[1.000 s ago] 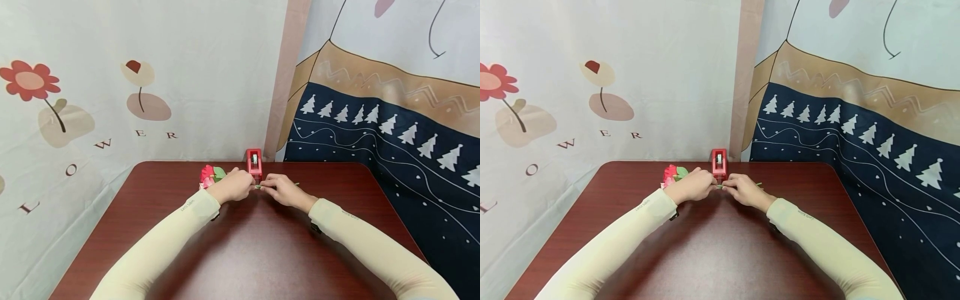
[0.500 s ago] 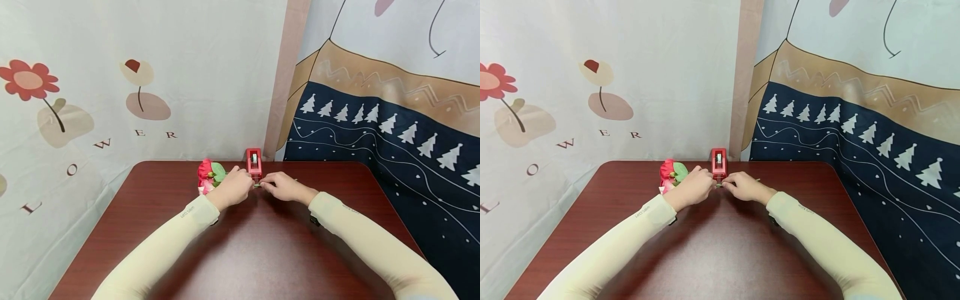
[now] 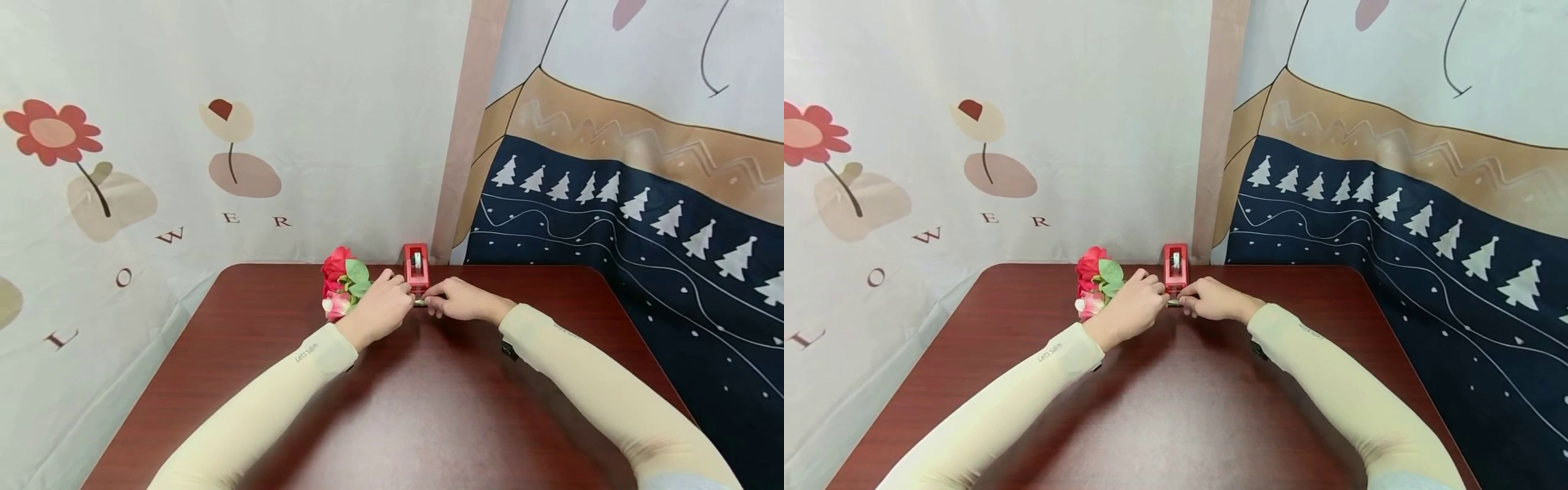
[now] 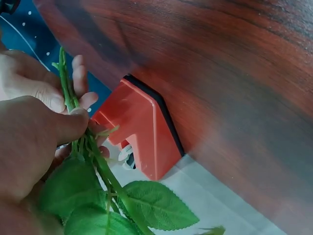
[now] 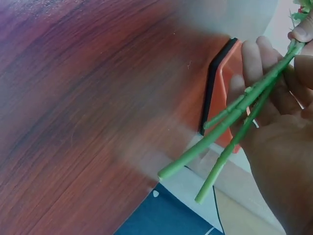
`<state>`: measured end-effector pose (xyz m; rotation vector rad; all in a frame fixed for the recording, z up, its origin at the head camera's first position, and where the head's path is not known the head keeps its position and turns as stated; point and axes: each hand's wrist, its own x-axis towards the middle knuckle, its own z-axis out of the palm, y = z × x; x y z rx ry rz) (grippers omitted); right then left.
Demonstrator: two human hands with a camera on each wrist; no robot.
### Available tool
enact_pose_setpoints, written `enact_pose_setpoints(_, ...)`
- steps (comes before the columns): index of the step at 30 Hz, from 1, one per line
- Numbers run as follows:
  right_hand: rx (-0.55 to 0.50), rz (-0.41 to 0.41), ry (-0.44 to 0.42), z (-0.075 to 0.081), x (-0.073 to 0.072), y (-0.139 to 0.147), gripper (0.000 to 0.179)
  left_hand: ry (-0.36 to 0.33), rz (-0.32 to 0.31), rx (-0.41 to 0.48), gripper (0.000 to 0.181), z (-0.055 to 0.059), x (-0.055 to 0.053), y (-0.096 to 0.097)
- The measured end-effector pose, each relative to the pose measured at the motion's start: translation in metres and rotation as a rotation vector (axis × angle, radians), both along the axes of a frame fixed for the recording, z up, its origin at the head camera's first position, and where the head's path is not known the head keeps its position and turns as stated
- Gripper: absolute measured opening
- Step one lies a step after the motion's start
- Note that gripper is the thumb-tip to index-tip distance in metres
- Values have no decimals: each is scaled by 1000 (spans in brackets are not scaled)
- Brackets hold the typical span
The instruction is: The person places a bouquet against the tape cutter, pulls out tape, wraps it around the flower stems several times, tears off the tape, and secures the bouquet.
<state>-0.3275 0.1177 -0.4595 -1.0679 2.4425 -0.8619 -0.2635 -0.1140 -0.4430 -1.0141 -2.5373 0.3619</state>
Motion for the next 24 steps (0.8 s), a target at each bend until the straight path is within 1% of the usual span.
enact_pose_setpoints(4,-15,-9,-2,0,2,-1,24,10,4,2,6,-1,0,0)
enact_pose_setpoints(10,-47,-15,48,-3,7,-3,22,14,14,4,6,-2,-1,0)
enact_pose_setpoints(16,-57,-8,151,-8,9,-5,19,13,23,24,6,-4,-1,0)
enact_pose_setpoints(21,-72,-2,261,-13,12,-5,19,12,33,73,9,-3,0,-1)
enact_pose_setpoints(24,-83,-12,318,-16,15,-6,21,3,52,94,10,-3,0,-1)
